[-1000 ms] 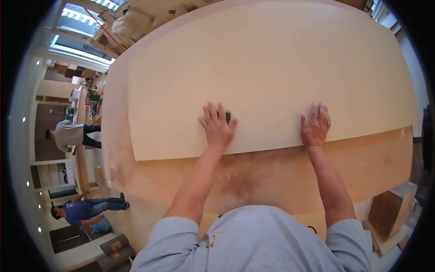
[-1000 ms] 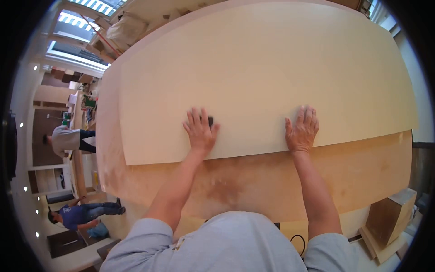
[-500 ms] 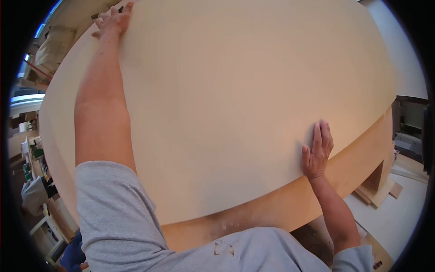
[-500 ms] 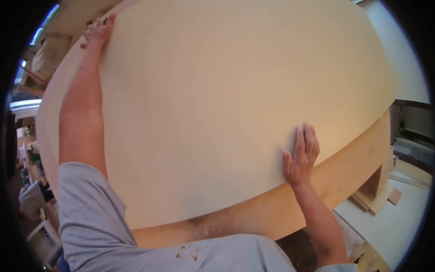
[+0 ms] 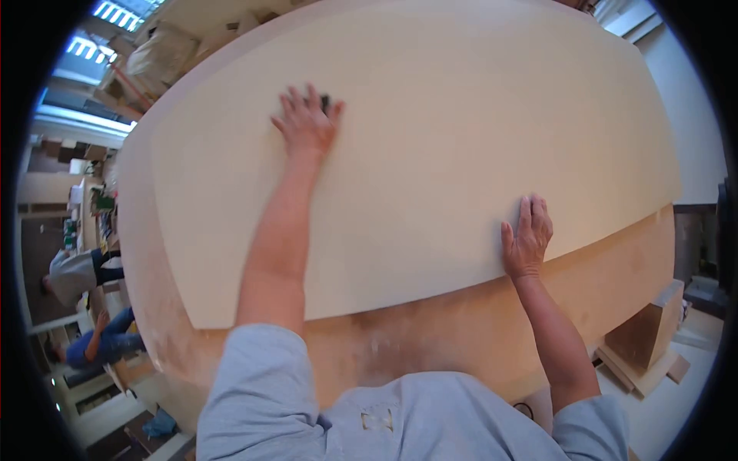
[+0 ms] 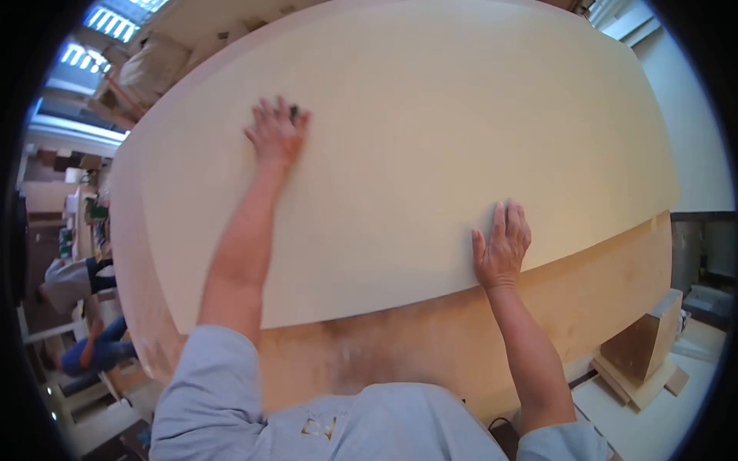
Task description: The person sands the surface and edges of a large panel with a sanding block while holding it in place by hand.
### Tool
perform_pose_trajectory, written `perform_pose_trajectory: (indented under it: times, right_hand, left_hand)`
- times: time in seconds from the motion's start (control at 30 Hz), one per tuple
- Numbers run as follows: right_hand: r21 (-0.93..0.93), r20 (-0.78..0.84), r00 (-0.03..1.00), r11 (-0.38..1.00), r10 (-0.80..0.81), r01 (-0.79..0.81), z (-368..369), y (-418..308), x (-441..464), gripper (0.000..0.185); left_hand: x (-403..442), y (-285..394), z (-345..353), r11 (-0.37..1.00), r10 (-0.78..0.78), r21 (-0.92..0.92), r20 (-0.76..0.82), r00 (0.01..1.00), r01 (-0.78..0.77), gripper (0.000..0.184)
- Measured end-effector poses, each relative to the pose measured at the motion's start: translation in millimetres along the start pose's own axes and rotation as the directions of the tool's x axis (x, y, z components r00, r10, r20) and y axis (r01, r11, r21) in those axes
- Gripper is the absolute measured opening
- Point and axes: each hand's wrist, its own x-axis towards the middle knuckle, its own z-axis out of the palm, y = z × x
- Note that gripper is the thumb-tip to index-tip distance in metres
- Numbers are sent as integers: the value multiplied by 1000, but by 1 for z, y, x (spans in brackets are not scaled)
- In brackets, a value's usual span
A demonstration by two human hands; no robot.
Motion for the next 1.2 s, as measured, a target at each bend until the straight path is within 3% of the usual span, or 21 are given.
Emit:
perform_pose_trajectory:
  times: [0.07,0.17,0.27,0.33,0.4,0.43,0.6,1.03,1.13,1.2]
  right_hand:
    - [3,-23,1000,1000,2,-2,2,5,-2,69]
    - [12,-45,999,1000,12,-11,4,10,-2,70]
    - [-6,-91,996,1000,13,-14,23,23,1,73]
    - [41,-84,996,999,-5,8,17,31,-2,65]
    - [-9,119,992,999,39,-38,-12,22,-2,58]
    - [-53,5,999,998,35,-34,16,33,-6,74]
    - [-6,-81,997,1000,17,-18,12,15,-5,70]
    - [-12,-57,998,999,38,-39,9,25,-12,64]
    - [28,-150,989,1000,-10,15,21,31,-10,67]
    - [14,-70,998,1000,5,-4,17,21,-6,69]
  left_hand:
    - [-83,22,-17,999,38,26,16,999,-39,87]
    - [-208,47,-38,986,92,-139,-35,995,-96,86]
    - [-296,62,-57,989,82,-131,74,994,-72,87]
    - [-330,70,-57,990,81,-121,44,996,-75,87]
    - [-328,80,-58,994,51,-99,79,996,-43,88]
    - [-327,82,-46,996,50,-72,53,997,-46,88]
    - [-320,53,-35,997,78,-28,-15,997,-79,92]
    - [-316,73,-46,996,54,-68,64,996,-50,94]
    - [-281,69,-42,998,21,-63,89,996,-16,96]
    - [-241,57,-40,998,-10,-67,106,994,17,97]
